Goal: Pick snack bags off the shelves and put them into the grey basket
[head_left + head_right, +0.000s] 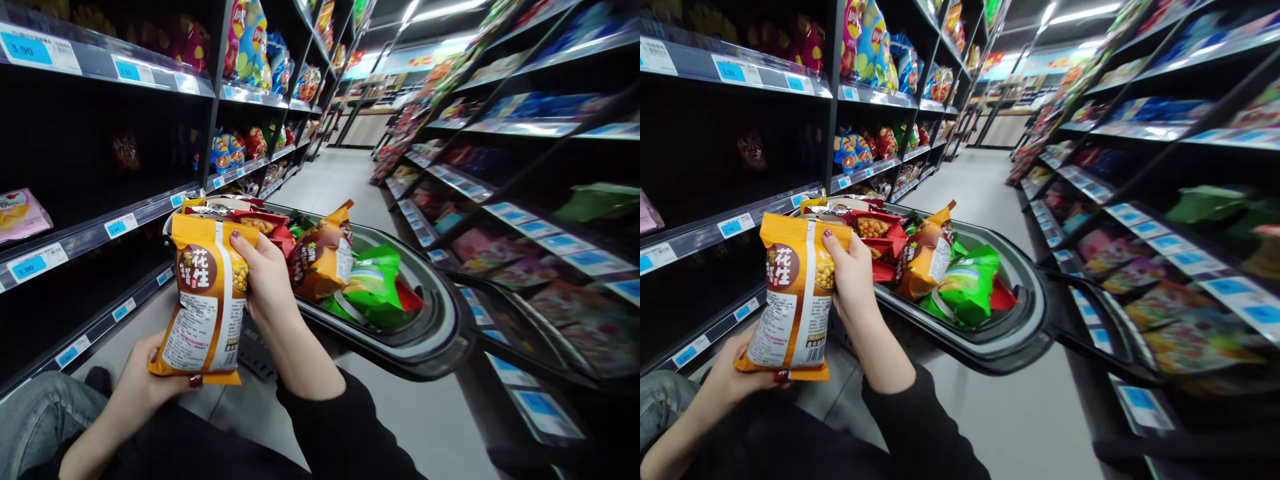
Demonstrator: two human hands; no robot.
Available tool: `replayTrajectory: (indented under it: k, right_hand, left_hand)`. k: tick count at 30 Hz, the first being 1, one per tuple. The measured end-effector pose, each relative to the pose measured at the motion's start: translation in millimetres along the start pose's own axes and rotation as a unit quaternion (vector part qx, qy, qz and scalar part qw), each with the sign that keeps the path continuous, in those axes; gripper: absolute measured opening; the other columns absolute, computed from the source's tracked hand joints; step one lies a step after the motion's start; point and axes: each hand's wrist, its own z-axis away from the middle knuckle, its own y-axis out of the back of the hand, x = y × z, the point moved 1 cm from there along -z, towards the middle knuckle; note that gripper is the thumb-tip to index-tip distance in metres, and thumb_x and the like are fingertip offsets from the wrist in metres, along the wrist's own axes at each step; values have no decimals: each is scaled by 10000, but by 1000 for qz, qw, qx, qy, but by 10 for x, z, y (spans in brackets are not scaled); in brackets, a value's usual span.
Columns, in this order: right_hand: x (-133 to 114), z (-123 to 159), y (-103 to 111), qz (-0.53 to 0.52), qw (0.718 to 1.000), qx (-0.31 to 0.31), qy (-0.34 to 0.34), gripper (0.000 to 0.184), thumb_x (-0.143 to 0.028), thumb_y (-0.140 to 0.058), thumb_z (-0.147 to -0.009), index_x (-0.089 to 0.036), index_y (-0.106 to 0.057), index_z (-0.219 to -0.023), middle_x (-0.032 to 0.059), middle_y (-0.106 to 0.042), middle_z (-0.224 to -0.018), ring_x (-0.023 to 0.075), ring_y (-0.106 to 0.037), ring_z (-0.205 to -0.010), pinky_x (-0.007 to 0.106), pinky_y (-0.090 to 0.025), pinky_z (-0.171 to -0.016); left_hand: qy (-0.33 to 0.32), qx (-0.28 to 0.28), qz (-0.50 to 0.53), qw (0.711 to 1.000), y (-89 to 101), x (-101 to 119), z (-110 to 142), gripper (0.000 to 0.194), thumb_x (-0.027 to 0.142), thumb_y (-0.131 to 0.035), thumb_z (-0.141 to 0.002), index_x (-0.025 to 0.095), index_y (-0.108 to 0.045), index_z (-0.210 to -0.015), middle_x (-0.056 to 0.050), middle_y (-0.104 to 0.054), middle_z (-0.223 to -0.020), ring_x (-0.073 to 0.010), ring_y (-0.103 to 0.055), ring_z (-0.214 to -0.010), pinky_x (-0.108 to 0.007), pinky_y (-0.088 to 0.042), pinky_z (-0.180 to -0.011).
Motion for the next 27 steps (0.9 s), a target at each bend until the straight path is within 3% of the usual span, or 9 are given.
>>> replayTrajectory:
  k: [4, 11, 15, 19, 27]
  right_hand:
    - [69, -38, 14, -34, 997, -5, -68, 183, -209, -660, -631, -169, -646, -809, 26, -703, -715, 207, -666, -734, 339, -551, -691]
    - [156, -54, 2, -78, 992, -23, -92, 189, -205, -642, -654, -174, -634, -841, 17, -703, -721, 190, -668, -712, 326, -552, -695]
    - [117, 7, -9, -81, 993, 56, -62, 132, -182, -612, -678, -180, -608, -810, 9, -705, -736, 177, -667, -660, 339, -556, -694]
    - [19, 52, -22, -83, 988, 125, -30, 97, -160, -605, -677, -190, -592, -768, -9, -698, -707, 172, -667, -646, 342, -558, -696]
    - [-25, 30, 18, -80, 982, 169, -28, 82, -136, -600, -671, -187, -586, -734, -13, -687, -659, 166, -660, -612, 329, -562, -666]
  left_hand:
    - [-29, 9, -85, 996, -34, 94, 98, 297, 190, -699, -658, 124, -649, -944, -66, -714, -904, -227, -646, -873, -286, -508, -784]
    - [-37, 40, -198, 979, -83, 202, 197, 201, 239, -674, -699, 153, -659, -880, -35, -714, -793, -221, -652, -842, -248, -510, -742]
    - [-14, 49, -147, 988, -89, 96, 158, 189, 219, -663, -704, 144, -693, -875, -46, -729, -833, -224, -662, -849, -253, -519, -738]
    - [33, 54, -44, 997, -84, -81, 97, 157, 225, -665, -697, 106, -712, -788, -56, -728, -718, -214, -678, -712, -270, -538, -669]
    - [23, 47, -13, 999, -103, -156, 104, 261, 327, -670, -722, 100, -719, -840, -78, -734, -751, -201, -674, -682, -282, -548, -669]
